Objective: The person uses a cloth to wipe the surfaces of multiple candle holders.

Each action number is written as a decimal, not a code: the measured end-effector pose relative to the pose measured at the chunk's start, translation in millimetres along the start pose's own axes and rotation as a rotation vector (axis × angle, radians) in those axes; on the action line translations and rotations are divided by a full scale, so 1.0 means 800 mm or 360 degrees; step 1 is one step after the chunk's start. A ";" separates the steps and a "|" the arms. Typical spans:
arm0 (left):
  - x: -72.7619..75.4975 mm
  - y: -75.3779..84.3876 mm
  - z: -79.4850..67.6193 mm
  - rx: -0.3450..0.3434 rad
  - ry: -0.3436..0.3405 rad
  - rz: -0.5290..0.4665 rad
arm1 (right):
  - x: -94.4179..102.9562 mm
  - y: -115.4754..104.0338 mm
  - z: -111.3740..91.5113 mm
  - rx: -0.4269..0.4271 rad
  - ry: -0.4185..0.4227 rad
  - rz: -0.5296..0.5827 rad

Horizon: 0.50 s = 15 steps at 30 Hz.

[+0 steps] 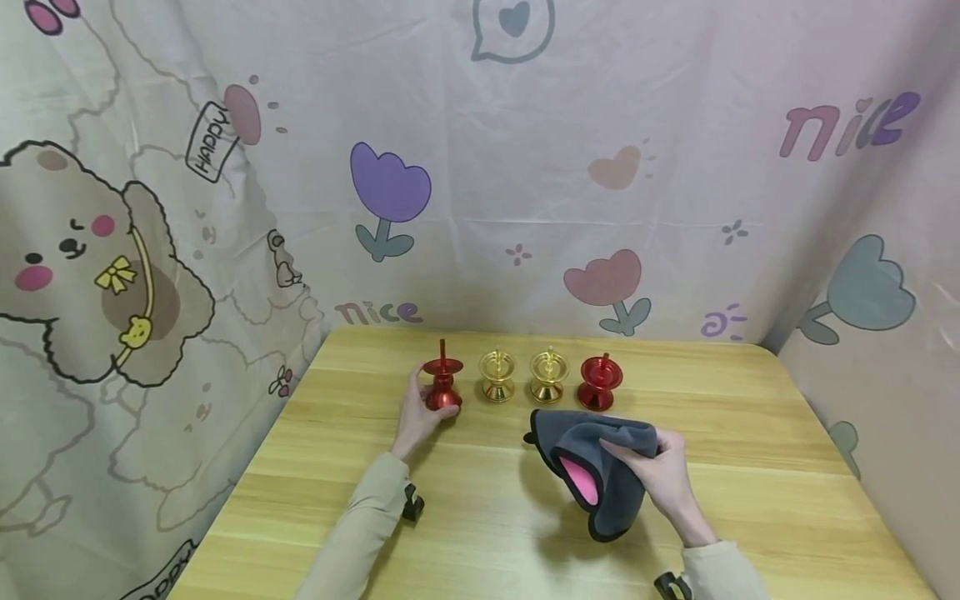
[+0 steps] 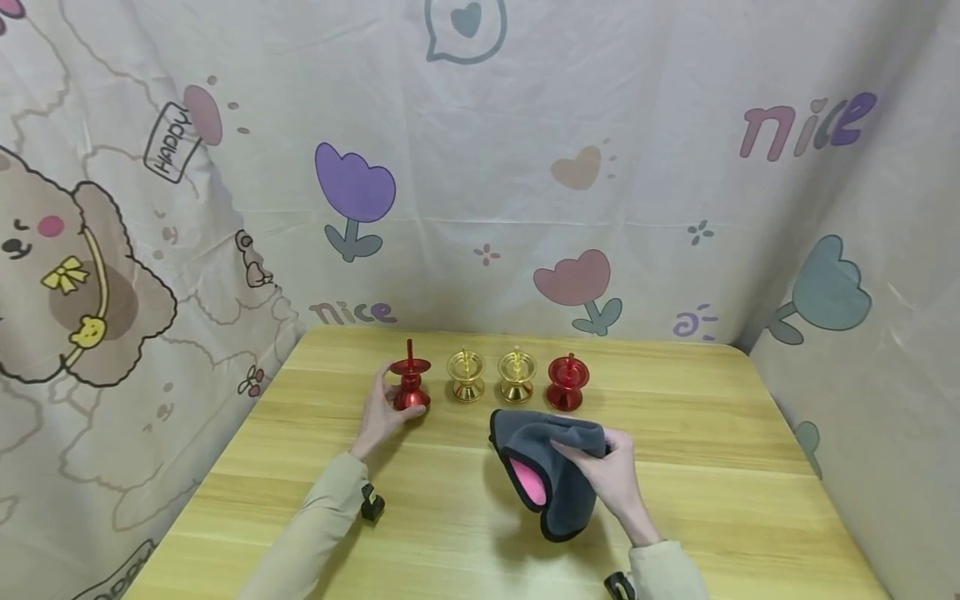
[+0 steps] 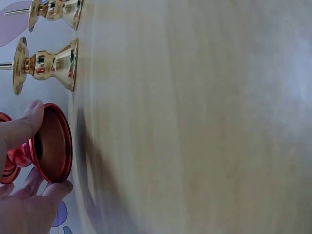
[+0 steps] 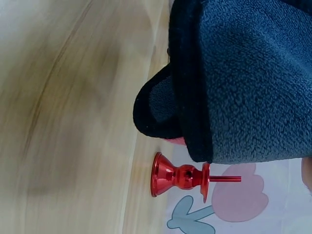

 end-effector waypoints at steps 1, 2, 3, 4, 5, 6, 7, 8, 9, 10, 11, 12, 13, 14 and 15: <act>-0.001 -0.001 0.000 0.0002 -0.0003 0.0005 | 0.000 0.000 0.000 0.0001 -0.0001 0.0001; -0.001 -0.002 0.000 0.0006 -0.0006 0.0005 | 0.000 0.000 0.000 0.0003 -0.0002 0.0000; -0.001 -0.003 0.000 0.0013 -0.0008 0.0000 | 0.000 0.000 -0.001 0.0002 -0.0003 -0.0002; -0.002 -0.004 0.000 0.0017 -0.0008 0.0001 | 0.000 0.000 -0.001 0.0001 -0.0004 -0.0005; -0.002 -0.005 0.000 0.0019 -0.0009 0.0001 | 0.001 0.000 -0.001 -0.0002 -0.0004 -0.0007; -0.003 -0.006 0.000 0.0024 -0.0012 0.0000 | 0.001 0.000 -0.001 -0.0006 -0.0003 -0.0012; -0.004 -0.007 0.000 0.0031 -0.0014 0.0000 | 0.002 0.000 -0.001 -0.0012 0.0000 -0.0020; -0.004 -0.007 -0.001 0.0028 -0.0018 0.0006 | 0.002 0.001 -0.002 -0.0019 0.0004 -0.0031; -0.005 -0.008 -0.001 0.0029 -0.0021 0.0009 | 0.003 0.001 -0.002 -0.0028 0.0009 -0.0041; -0.006 -0.008 -0.002 0.0031 -0.0027 0.0018 | 0.003 0.001 -0.002 -0.0036 0.0014 -0.0052; -0.007 -0.007 -0.002 0.0029 -0.0029 0.0030 | 0.004 0.001 -0.002 -0.0042 0.0018 -0.0064; -0.007 -0.007 -0.003 0.0027 -0.0030 0.0042 | 0.004 0.001 -0.002 -0.0046 0.0021 -0.0072; -0.008 -0.006 -0.004 0.0020 -0.0026 0.0057 | 0.005 0.001 -0.002 -0.0049 0.0022 -0.0073; -0.008 -0.004 -0.005 0.0008 -0.0023 0.0073 | 0.005 0.001 -0.001 -0.0048 0.0022 -0.0079; -0.009 -0.003 -0.005 0.0002 -0.0019 0.0090 | 0.005 0.001 -0.001 -0.0046 0.0021 -0.0083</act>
Point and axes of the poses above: each hand's wrist, its own z-axis towards the middle knuckle, its own x-axis out of the back of the hand, y = z × x, the point moved 9 cm from there along z, towards the middle knuckle, and after that the axes turned 11 degrees about x, right-handed, at the moved point
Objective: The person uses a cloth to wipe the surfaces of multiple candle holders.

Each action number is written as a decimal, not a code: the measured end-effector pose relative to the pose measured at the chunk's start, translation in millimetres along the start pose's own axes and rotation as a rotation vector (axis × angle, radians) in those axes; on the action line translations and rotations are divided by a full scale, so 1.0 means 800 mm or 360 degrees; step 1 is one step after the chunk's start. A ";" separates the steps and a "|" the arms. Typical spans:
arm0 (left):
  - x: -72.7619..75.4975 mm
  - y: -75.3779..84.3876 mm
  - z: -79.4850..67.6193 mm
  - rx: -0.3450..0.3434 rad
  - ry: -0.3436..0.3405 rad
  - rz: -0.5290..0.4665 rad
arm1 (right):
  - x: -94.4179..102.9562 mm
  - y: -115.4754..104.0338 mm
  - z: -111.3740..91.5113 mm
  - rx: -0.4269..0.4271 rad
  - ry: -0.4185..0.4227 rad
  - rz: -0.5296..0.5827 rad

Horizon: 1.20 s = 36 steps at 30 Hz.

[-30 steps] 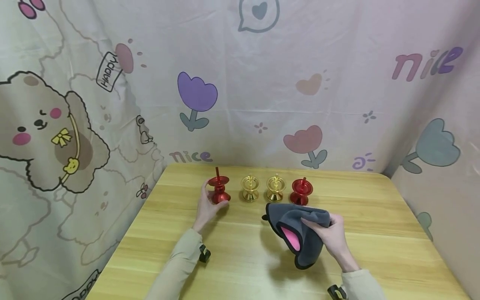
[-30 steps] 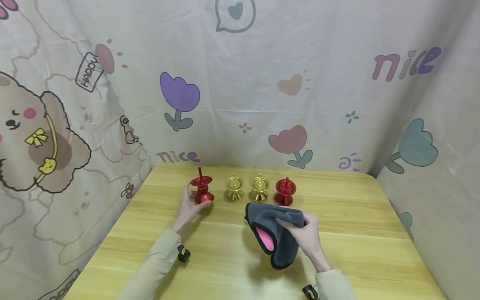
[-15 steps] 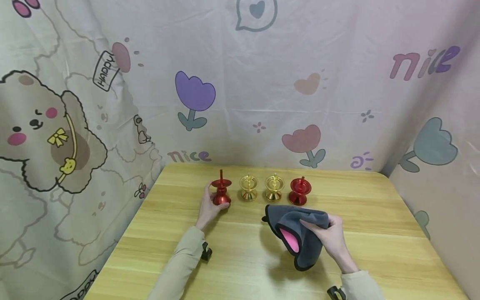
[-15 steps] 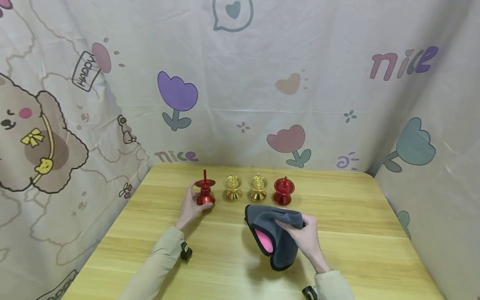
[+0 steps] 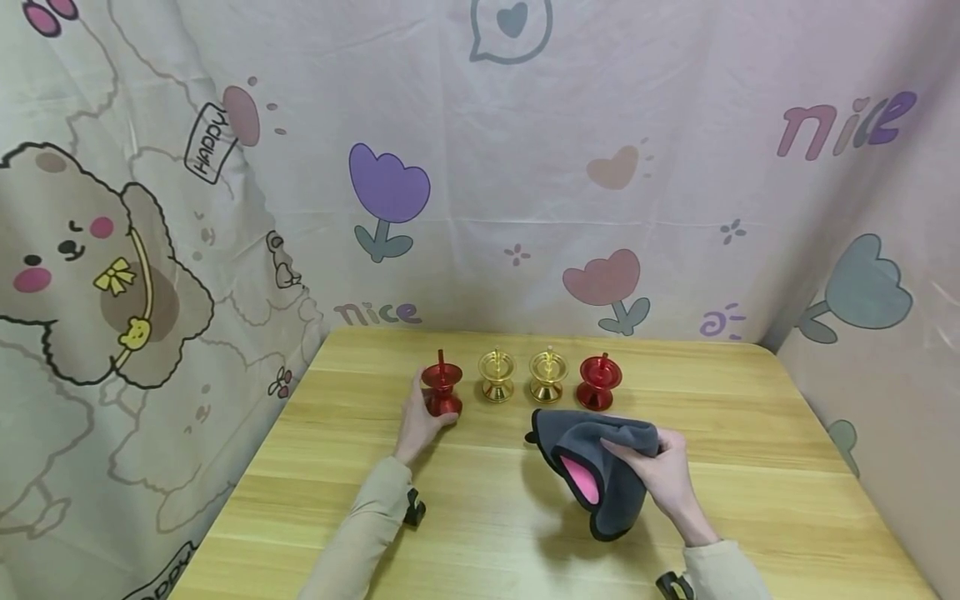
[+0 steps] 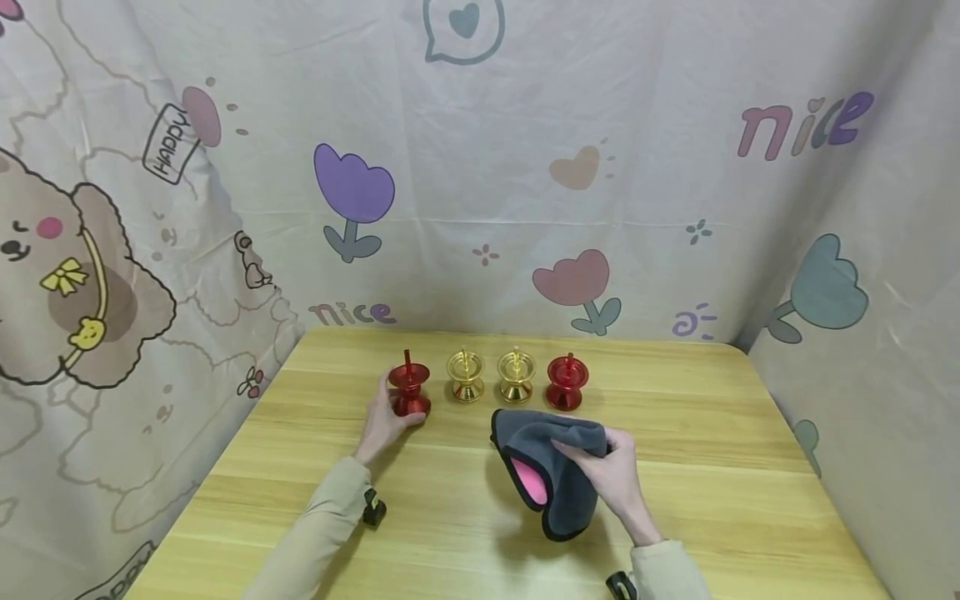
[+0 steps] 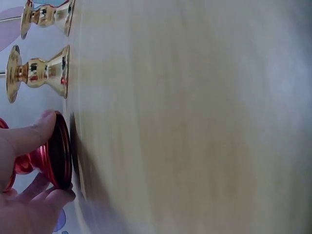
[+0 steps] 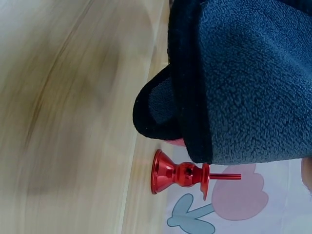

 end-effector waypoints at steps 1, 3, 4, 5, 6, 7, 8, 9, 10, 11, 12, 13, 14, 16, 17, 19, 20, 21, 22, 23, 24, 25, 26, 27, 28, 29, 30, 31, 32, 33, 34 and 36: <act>0.000 0.002 0.000 -0.0012 0.0006 0.0020 | 0.000 0.000 0.000 0.0004 -0.0002 0.0001; 0.000 0.006 -0.002 -0.0038 0.0022 0.0058 | 0.000 -0.001 0.001 0.0010 -0.0005 -0.0001; -0.001 0.007 -0.002 -0.0048 0.0030 0.0077 | 0.000 -0.001 0.001 0.0012 -0.0005 -0.0004; -0.001 0.009 -0.003 -0.0052 0.0037 0.0094 | 0.001 -0.001 0.001 0.0012 -0.0003 -0.0013; -0.001 0.010 -0.003 -0.0055 0.0047 0.0106 | 0.001 -0.001 0.001 0.0012 -0.0004 -0.0015; -0.002 0.010 -0.003 -0.0055 0.0059 0.0116 | 0.001 -0.001 0.001 0.0008 -0.0003 -0.0021; -0.002 0.011 -0.003 -0.0054 0.0071 0.0124 | 0.001 -0.001 0.001 0.0003 0.0000 -0.0029; -0.002 0.011 -0.003 -0.0051 0.0085 0.0129 | 0.002 0.000 0.000 -0.0003 0.0001 -0.0037; -0.002 0.011 -0.003 -0.0045 0.0098 0.0136 | 0.002 0.000 0.000 -0.0008 0.0002 -0.0045; -0.002 0.011 -0.003 -0.0047 0.0114 0.0143 | 0.003 0.000 0.000 -0.0016 0.0005 -0.0055; -0.002 0.010 -0.003 -0.0047 0.0122 0.0149 | 0.003 0.000 0.000 -0.0024 0.0006 -0.0062; -0.002 0.010 -0.004 -0.0052 0.0130 0.0163 | 0.004 0.001 0.000 -0.0033 0.0009 -0.0075; -0.001 0.009 -0.004 -0.0052 0.0131 0.0169 | 0.005 0.001 0.000 -0.0043 0.0008 -0.0087; -0.001 0.008 -0.006 -0.0060 0.0114 0.0179 | 0.007 0.002 -0.001 -0.0068 0.0004 -0.0127; -0.001 0.007 -0.008 -0.0067 0.0096 0.0179 | 0.008 0.003 -0.001 -0.0089 -0.0001 -0.0151; 0.000 0.006 -0.011 -0.0073 0.0030 0.0158 | 0.013 0.004 0.001 -0.0129 -0.0016 -0.0216; 0.001 0.005 -0.013 -0.0063 -0.0012 0.0146 | 0.017 0.005 0.002 -0.0154 -0.0021 -0.0263; 0.003 0.004 -0.015 -0.0052 -0.0058 0.0124 | 0.022 0.006 0.005 -0.0178 -0.0018 -0.0325; 0.005 0.003 -0.017 -0.0036 -0.0104 0.0102 | 0.029 0.006 0.008 -0.0194 -0.0012 -0.0400; 0.009 0.002 -0.019 -0.0017 -0.0143 0.0088 | 0.037 0.005 0.013 -0.0196 -0.0004 -0.0490; 0.013 0.000 -0.020 0.0008 -0.0175 0.0076 | 0.045 0.005 0.019 -0.0185 -0.0001 -0.0593; 0.019 -0.001 -0.022 0.0037 -0.0197 0.0079 | 0.054 0.004 0.025 -0.0166 0.0000 -0.0703; 0.026 -0.003 -0.023 0.0063 -0.0211 0.0085 | 0.063 0.004 0.032 -0.0133 0.0002 -0.0820; 0.034 -0.004 -0.023 0.0081 -0.0218 0.0089 | 0.072 0.003 0.038 -0.0090 0.0004 -0.0938; 0.042 -0.006 -0.023 0.0094 -0.0220 0.0107 | 0.080 0.003 0.045 -0.0040 -0.0007 -0.1050; 0.051 -0.006 -0.023 0.0104 -0.0219 0.0121 | 0.087 0.005 0.051 -0.0012 -0.0034 -0.1144; 0.059 -0.007 -0.023 0.0111 -0.0223 0.0133 | 0.093 0.008 0.056 0.0010 -0.0078 -0.1224; 0.067 -0.008 -0.022 0.0107 -0.0222 0.0151 | 0.100 0.015 0.060 -0.0011 -0.0129 -0.1266; 0.075 -0.009 -0.022 0.0107 -0.0225 0.0158 | 0.107 0.024 0.063 -0.0070 -0.0181 -0.1277; 0.082 -0.010 -0.021 0.0103 -0.0226 0.0171 | 0.113 0.036 0.064 -0.0170 -0.0247 -0.1209; 0.088 -0.010 -0.021 0.0095 -0.0226 0.0185 | 0.119 0.048 0.064 -0.0288 -0.0308 -0.1108; 0.098 -0.013 -0.021 0.0083 -0.0221 0.0231 | 0.128 0.069 0.060 -0.0540 -0.0368 -0.0831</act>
Point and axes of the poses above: each hand's wrist, its own z-axis towards the middle knuckle, its own x-axis out of the back of the hand, y = z × x, the point moved 9 cm from there along z, towards the middle knuckle, and after that the axes turned 11 degrees about x, right-handed, at the moved point
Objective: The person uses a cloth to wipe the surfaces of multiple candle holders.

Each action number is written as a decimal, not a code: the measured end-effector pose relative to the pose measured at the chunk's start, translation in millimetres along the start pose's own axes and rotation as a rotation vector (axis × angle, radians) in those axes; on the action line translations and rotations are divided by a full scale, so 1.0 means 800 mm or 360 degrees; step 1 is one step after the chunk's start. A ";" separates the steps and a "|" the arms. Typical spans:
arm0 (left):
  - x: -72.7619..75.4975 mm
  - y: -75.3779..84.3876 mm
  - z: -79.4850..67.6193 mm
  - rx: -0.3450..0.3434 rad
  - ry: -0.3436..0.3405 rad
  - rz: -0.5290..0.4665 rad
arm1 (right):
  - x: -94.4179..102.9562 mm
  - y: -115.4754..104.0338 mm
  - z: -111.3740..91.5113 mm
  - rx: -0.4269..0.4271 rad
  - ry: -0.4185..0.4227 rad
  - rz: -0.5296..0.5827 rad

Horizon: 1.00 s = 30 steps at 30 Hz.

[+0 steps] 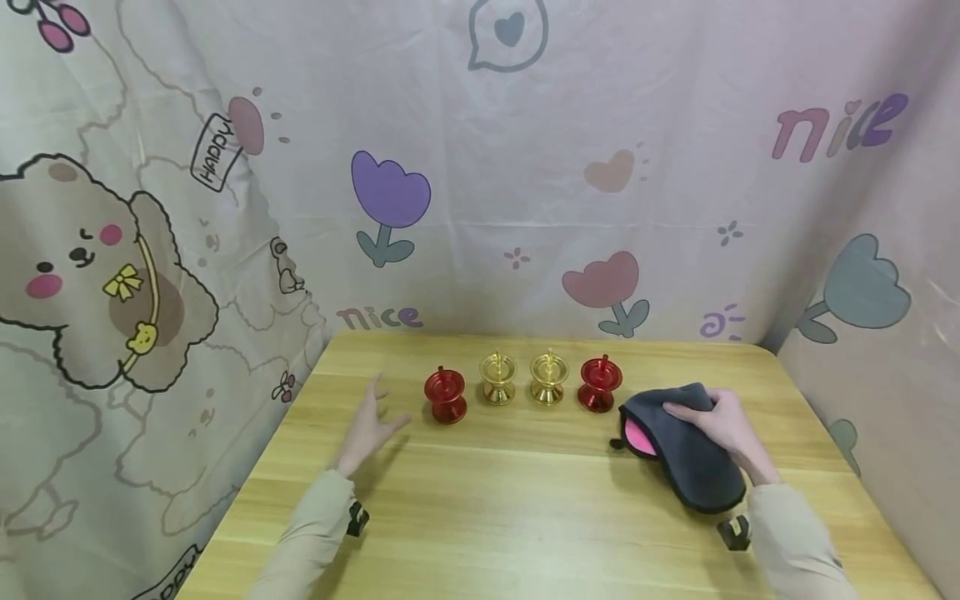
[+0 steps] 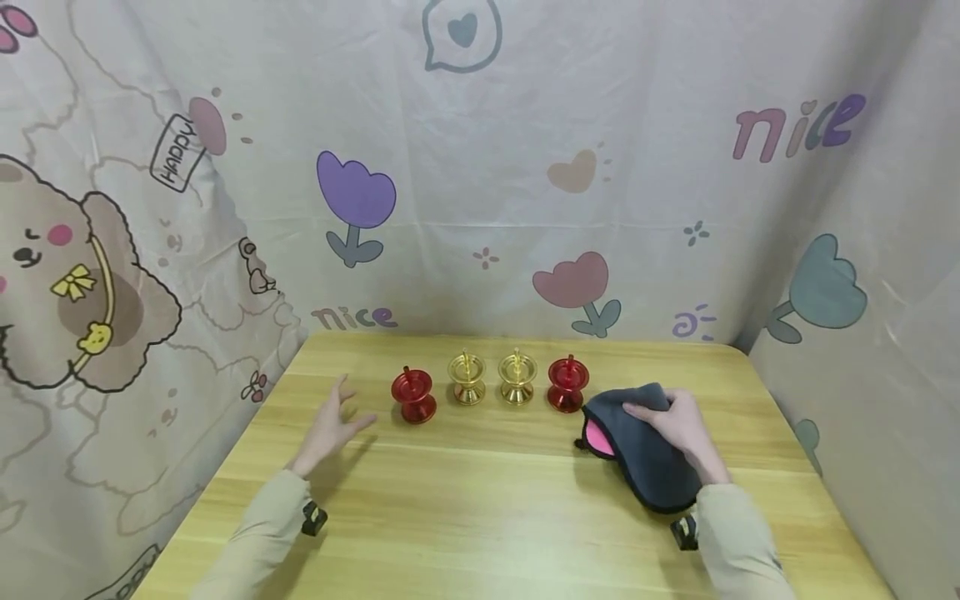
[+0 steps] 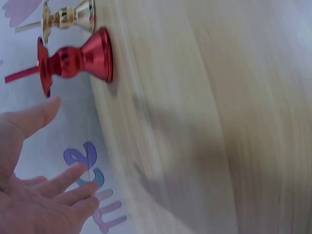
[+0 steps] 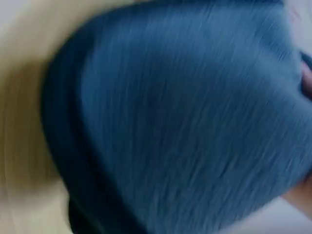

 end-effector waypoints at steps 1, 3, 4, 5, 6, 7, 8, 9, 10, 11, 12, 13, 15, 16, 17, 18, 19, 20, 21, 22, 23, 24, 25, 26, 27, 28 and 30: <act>0.004 -0.002 0.000 -0.0001 0.0004 0.0028 | -0.002 0.010 -0.001 -0.0107 -0.0052 0.0169; 0.010 -0.007 -0.001 0.0006 -0.0001 0.0064 | -0.007 0.020 -0.005 -0.0254 -0.0104 0.0511; 0.013 -0.009 -0.002 0.0008 -0.0003 0.0080 | -0.009 0.022 -0.006 -0.0298 -0.0106 0.0642; 0.015 -0.010 -0.002 0.0013 -0.0003 0.0092 | -0.011 0.024 -0.007 -0.0337 -0.0105 0.0760; 0.017 -0.012 -0.003 0.0019 -0.0003 0.0102 | -0.014 0.028 -0.008 -0.0381 -0.0105 0.0846; 0.020 -0.012 -0.004 0.0022 0.0002 0.0106 | -0.017 0.033 -0.007 -0.0416 -0.0107 0.0892; 0.021 -0.013 -0.004 0.0026 0.0005 0.0111 | -0.020 0.041 -0.007 -0.0450 -0.0104 0.0907; 0.023 -0.014 -0.004 0.0027 0.0006 0.0116 | -0.022 0.050 -0.006 -0.0484 -0.0107 0.0886; 0.024 -0.014 -0.004 0.0022 0.0010 0.0135 | -0.025 0.061 -0.006 -0.0522 -0.0106 0.0847; 0.024 -0.014 -0.004 0.0021 0.0009 0.0147 | -0.027 0.072 -0.006 -0.0548 -0.0114 0.0772; 0.024 -0.014 -0.003 0.0022 0.0004 0.0154 | -0.029 0.084 -0.008 -0.0578 -0.0125 0.0690; 0.024 -0.014 -0.003 0.0021 0.0000 0.0159 | -0.030 0.096 -0.009 -0.0603 -0.0129 0.0617; 0.024 -0.014 -0.003 0.0023 -0.0014 0.0166 | -0.031 0.115 -0.012 -0.0628 -0.0149 0.0509; 0.024 -0.015 -0.003 0.0024 -0.0018 0.0169 | -0.031 0.123 -0.013 -0.0632 -0.0147 0.0474; 0.024 -0.015 -0.003 0.0027 -0.0019 0.0163 | -0.030 0.129 -0.014 -0.0632 -0.0147 0.0448; 0.024 -0.015 -0.003 0.0030 -0.0018 0.0160 | -0.030 0.134 -0.015 -0.0630 -0.0146 0.0442; 0.024 -0.015 -0.003 0.0034 -0.0016 0.0163 | -0.029 0.138 -0.015 -0.0623 -0.0142 0.0430; 0.024 -0.016 -0.003 0.0034 -0.0017 0.0164 | -0.028 0.141 -0.015 -0.0608 -0.0143 0.0418; 0.025 -0.016 -0.003 0.0036 -0.0019 0.0163 | -0.027 0.143 -0.015 -0.0601 -0.0129 0.0404; 0.025 -0.017 -0.003 0.0038 -0.0019 0.0160 | -0.025 0.144 -0.015 -0.0589 -0.0124 0.0376; 0.026 -0.017 -0.003 0.0038 -0.0019 0.0156 | -0.023 0.145 -0.015 -0.0574 -0.0115 0.0334; 0.026 -0.017 -0.003 0.0039 -0.0022 0.0160 | -0.021 0.145 -0.015 -0.0556 -0.0110 0.0281; 0.026 -0.018 -0.003 0.0036 -0.0028 0.0161 | -0.018 0.143 -0.015 -0.0532 -0.0107 0.0203; 0.027 -0.018 -0.003 0.0036 -0.0031 0.0159 | -0.015 0.141 -0.014 -0.0510 -0.0102 0.0124; 0.028 -0.018 -0.003 0.0039 -0.0029 0.0159 | -0.012 0.139 -0.014 -0.0492 -0.0103 0.0034; 0.029 -0.018 -0.003 0.0042 -0.0025 0.0155 | -0.010 0.135 -0.013 -0.0464 -0.0116 -0.0060; 0.031 -0.019 -0.003 0.0047 -0.0010 0.0160 | -0.008 0.123 -0.011 -0.0387 -0.0142 -0.0249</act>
Point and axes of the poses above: each hand's wrist, its own z-axis towards the middle knuckle, its own x-axis out of the back of the hand, y = z × x, the point moved 9 cm from there along z, towards the middle knuckle, and after that the axes turned 11 degrees about x, right-handed, at the moved point
